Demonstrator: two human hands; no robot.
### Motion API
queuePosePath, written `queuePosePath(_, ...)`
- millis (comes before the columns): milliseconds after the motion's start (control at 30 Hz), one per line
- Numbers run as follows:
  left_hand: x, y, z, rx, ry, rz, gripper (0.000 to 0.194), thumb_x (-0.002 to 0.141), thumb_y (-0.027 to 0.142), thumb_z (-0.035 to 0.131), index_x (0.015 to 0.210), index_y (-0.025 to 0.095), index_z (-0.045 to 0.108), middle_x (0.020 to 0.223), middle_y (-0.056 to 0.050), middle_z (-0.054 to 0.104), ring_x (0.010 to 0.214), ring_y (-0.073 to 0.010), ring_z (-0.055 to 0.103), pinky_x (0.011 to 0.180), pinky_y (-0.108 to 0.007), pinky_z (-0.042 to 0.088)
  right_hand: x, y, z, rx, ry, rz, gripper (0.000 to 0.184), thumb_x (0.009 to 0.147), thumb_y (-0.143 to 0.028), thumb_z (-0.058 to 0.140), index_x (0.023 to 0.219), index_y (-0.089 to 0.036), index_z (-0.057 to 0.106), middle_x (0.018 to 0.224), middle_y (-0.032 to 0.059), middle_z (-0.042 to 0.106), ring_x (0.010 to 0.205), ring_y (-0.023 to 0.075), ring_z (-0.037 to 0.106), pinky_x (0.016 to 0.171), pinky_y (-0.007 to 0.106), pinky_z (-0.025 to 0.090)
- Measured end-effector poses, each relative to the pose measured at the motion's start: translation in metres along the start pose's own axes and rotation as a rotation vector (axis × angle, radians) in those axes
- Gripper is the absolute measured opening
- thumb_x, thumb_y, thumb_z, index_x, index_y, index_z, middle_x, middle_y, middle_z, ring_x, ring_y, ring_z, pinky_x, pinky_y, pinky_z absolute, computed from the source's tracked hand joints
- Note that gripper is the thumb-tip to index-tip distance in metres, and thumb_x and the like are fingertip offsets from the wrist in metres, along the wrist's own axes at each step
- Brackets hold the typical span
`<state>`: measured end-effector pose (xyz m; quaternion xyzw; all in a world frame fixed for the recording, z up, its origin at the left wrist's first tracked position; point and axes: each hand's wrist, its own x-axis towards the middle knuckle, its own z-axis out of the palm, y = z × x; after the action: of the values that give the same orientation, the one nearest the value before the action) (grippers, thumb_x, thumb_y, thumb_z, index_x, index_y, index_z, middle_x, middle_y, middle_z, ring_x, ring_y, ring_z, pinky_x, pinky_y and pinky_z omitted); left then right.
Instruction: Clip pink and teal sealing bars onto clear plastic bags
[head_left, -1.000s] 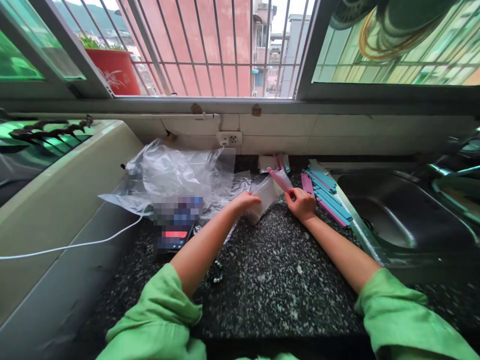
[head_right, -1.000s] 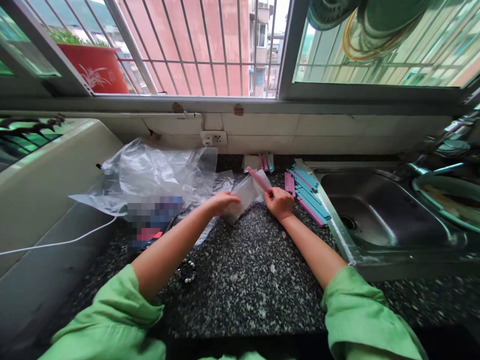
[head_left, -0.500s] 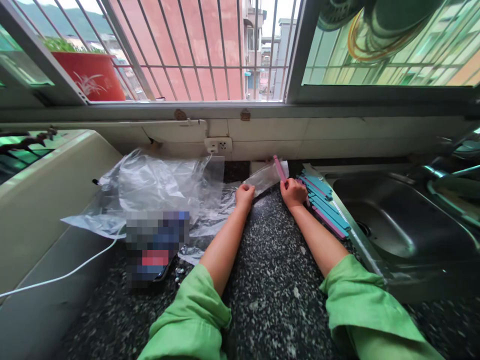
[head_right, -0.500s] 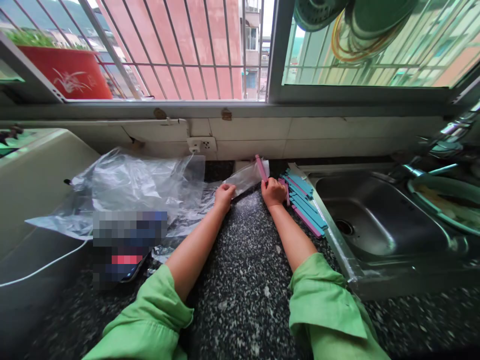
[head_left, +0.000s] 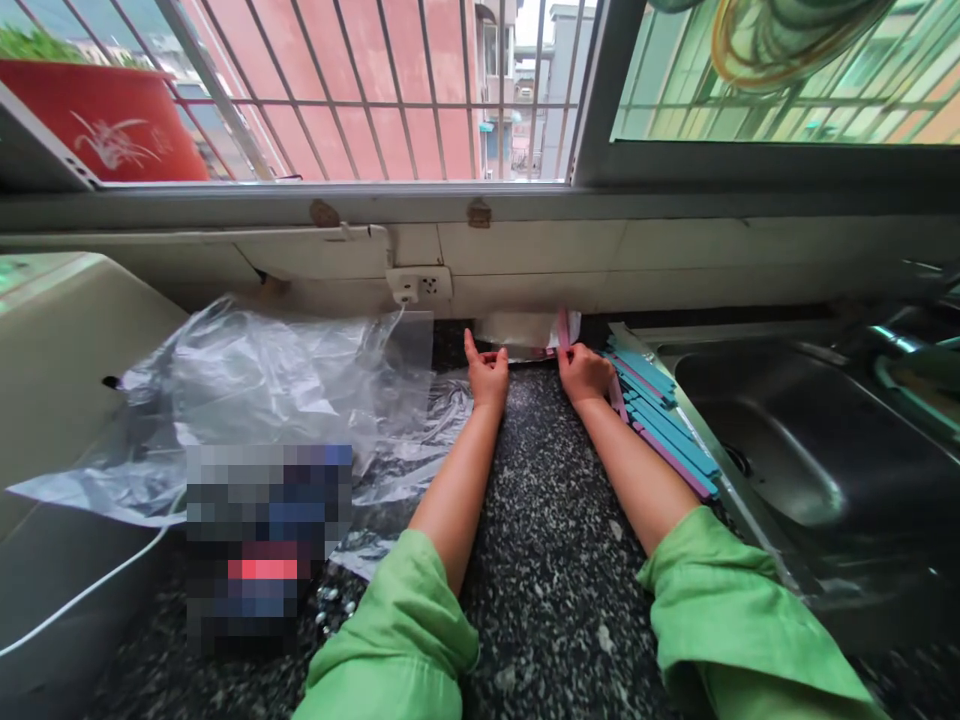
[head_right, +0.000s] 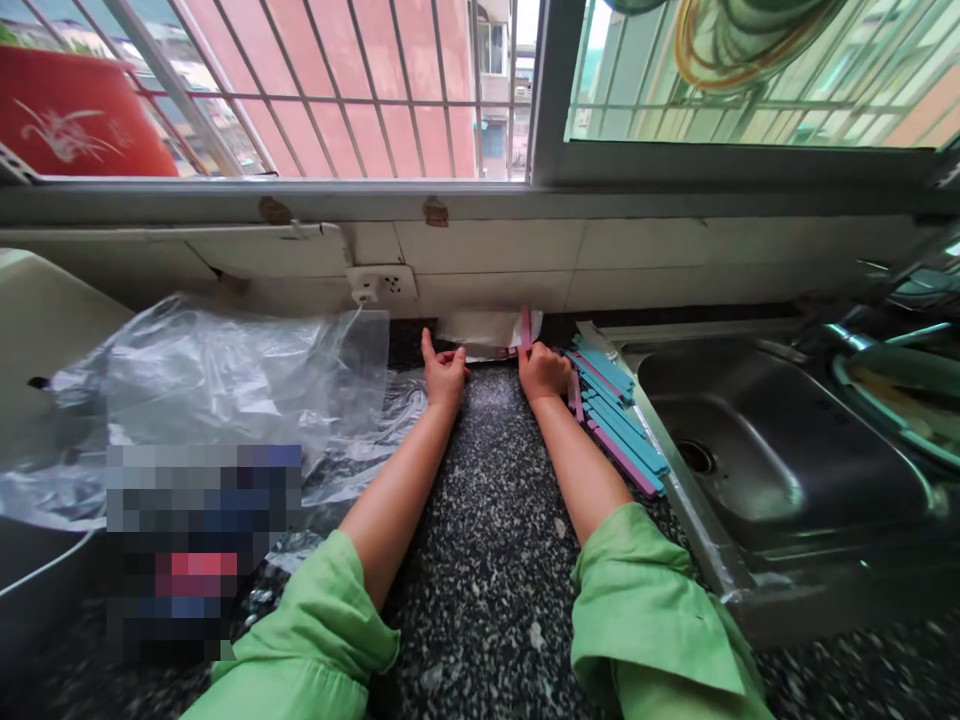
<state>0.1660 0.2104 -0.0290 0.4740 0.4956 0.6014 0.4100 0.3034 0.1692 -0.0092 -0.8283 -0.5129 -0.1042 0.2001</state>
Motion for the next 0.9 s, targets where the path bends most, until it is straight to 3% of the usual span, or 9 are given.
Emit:
queuePosePath(100, -0.001, -0.004, 0.0, 0.048, -0.022, 0.043, 0.071, 0.075, 0.015, 0.055, 0.137, 0.021, 0.021, 0.065, 0.005, 0.056, 0.048, -0.0088, 0.049, 0.054, -0.021, 0.045, 0.001, -0.001, 0.0, -0.03, -0.023, -0.013, 0.034, 0.087, -0.038, 0.042, 0.092, -0.013, 0.065, 0.087, 0.0154, 0.068, 0.082, 0.024, 0.061, 0.066, 0.029, 0.032)
queuePosePath(233, 0.0, -0.007, 0.001, 0.247, -0.056, 0.165, 0.054, 0.076, 0.012, 0.05, 0.128, 0.016, 0.036, 0.067, 0.001, 0.057, 0.054, -0.0113, 0.054, 0.059, -0.025, 0.048, 0.001, -0.001, 0.0, -0.037, -0.026, -0.029, 0.035, 0.088, -0.039, 0.042, 0.09, -0.013, 0.065, 0.085, 0.0155, 0.068, 0.082, 0.0244, 0.061, 0.066, 0.029, 0.032)
queuePosePath(367, -0.004, -0.003, 0.001, 0.646, -0.189, 0.36, 0.026, 0.078, 0.011, 0.045, 0.102, 0.012, 0.056, 0.079, -0.007, 0.06, 0.073, -0.0164, 0.059, 0.072, -0.03, 0.048, 0.001, -0.002, -0.001, -0.023, 0.024, -0.028, 0.039, 0.088, -0.043, 0.038, 0.098, -0.012, 0.059, 0.087, 0.0147, 0.067, 0.081, 0.024, 0.061, 0.063, 0.029, 0.031)
queuePosePath(433, -0.011, 0.002, 0.001, 0.739, -0.248, 0.41, 0.018, 0.078, 0.01, 0.045, 0.088, 0.012, 0.06, 0.084, -0.01, 0.059, 0.082, -0.0182, 0.058, 0.077, -0.031, 0.047, 0.0, -0.003, -0.002, -0.031, 0.021, -0.069, 0.04, 0.091, -0.04, 0.031, 0.1, -0.01, 0.056, 0.089, 0.0159, 0.066, 0.081, 0.0237, 0.06, 0.061, 0.028, 0.03)
queuePosePath(633, -0.041, 0.018, -0.009, 0.96, -0.442, 0.539, 0.018, 0.081, 0.01, 0.044, 0.078, 0.013, 0.061, 0.091, -0.012, 0.058, 0.091, -0.0202, 0.055, 0.081, -0.031, 0.043, -0.021, -0.01, -0.01, -0.025, -0.12, -0.324, 0.031, 0.088, -0.033, 0.038, 0.089, -0.013, 0.061, 0.087, 0.0121, 0.068, 0.08, 0.0208, 0.062, 0.059, 0.025, 0.03)
queuePosePath(900, -0.072, 0.034, -0.035, 1.183, -0.567, 0.595, 0.025, 0.087, 0.012, 0.036, 0.09, 0.011, 0.061, 0.097, -0.015, 0.057, 0.093, -0.0223, 0.053, 0.077, -0.033, 0.043, -0.066, -0.015, -0.023, -0.011, -0.219, -0.405, 0.027, 0.086, -0.028, 0.04, 0.087, -0.014, 0.063, 0.087, 0.0126, 0.069, 0.076, 0.0216, 0.063, 0.057, 0.025, 0.032)
